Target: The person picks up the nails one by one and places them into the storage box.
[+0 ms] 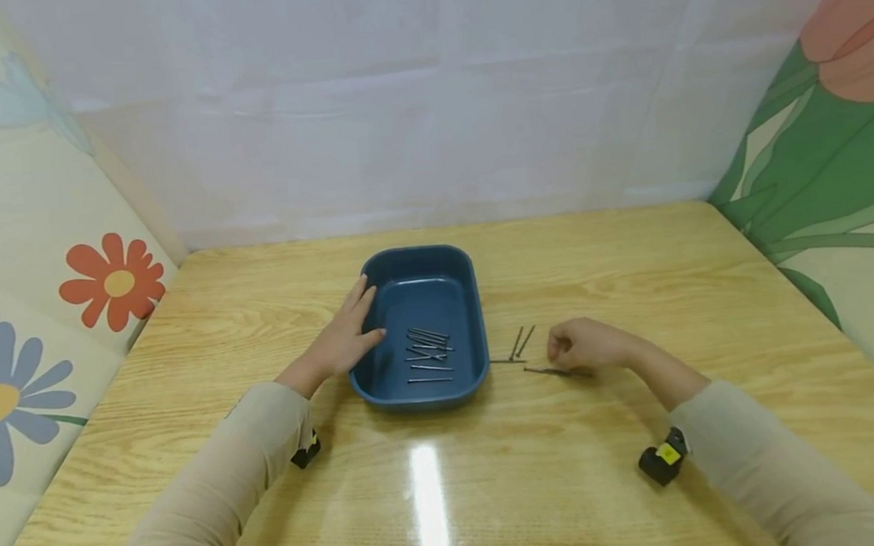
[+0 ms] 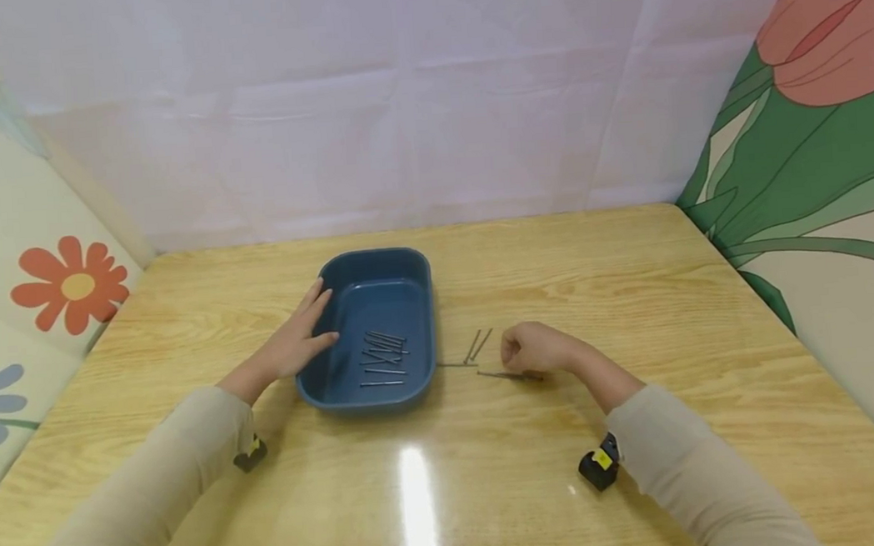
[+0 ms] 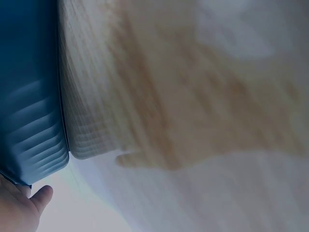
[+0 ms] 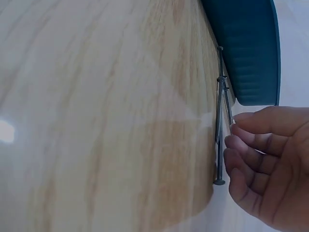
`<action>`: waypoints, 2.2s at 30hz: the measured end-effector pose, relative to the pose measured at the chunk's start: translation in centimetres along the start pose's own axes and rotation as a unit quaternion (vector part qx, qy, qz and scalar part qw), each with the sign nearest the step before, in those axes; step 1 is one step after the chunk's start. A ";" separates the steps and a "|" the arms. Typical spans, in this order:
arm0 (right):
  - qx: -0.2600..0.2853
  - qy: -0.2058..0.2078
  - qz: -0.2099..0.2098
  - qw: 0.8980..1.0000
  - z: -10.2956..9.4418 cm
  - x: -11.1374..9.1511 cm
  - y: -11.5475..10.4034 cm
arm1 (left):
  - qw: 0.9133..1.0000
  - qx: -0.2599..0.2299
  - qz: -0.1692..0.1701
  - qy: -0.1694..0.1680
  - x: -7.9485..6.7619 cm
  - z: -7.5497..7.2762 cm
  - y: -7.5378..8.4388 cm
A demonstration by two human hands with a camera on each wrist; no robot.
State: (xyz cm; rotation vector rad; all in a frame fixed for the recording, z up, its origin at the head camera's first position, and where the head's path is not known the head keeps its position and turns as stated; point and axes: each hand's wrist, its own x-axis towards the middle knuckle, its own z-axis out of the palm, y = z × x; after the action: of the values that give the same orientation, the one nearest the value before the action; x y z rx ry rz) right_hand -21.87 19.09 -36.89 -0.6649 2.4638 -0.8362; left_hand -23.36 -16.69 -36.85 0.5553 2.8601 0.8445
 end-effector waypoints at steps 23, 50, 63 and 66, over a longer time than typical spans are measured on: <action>-0.066 0.004 0.016 0.998 0.5 0.0 -0.1 | 1.000 -0.001 -0.006 0.000 -0.2 0.1 -0.1; -0.001 0.053 -0.026 0.998 0.8 0.8 -0.1 | 1.000 0.006 0.002 -0.002 0.1 0.0 -0.1; 0.003 0.100 -0.050 0.994 1.1 1.2 -1.1 | 1.000 0.010 0.000 -0.003 0.1 0.0 0.0; 0.007 0.107 -0.059 0.992 1.1 1.2 -1.4 | 1.000 0.009 -0.002 -0.003 0.1 0.0 0.0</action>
State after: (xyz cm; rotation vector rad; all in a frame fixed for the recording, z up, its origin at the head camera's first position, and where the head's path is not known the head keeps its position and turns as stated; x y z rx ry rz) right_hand -21.78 16.95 -37.12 -0.7559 2.6265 -1.0175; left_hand -23.41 -16.67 -36.84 0.5520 2.8649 0.8172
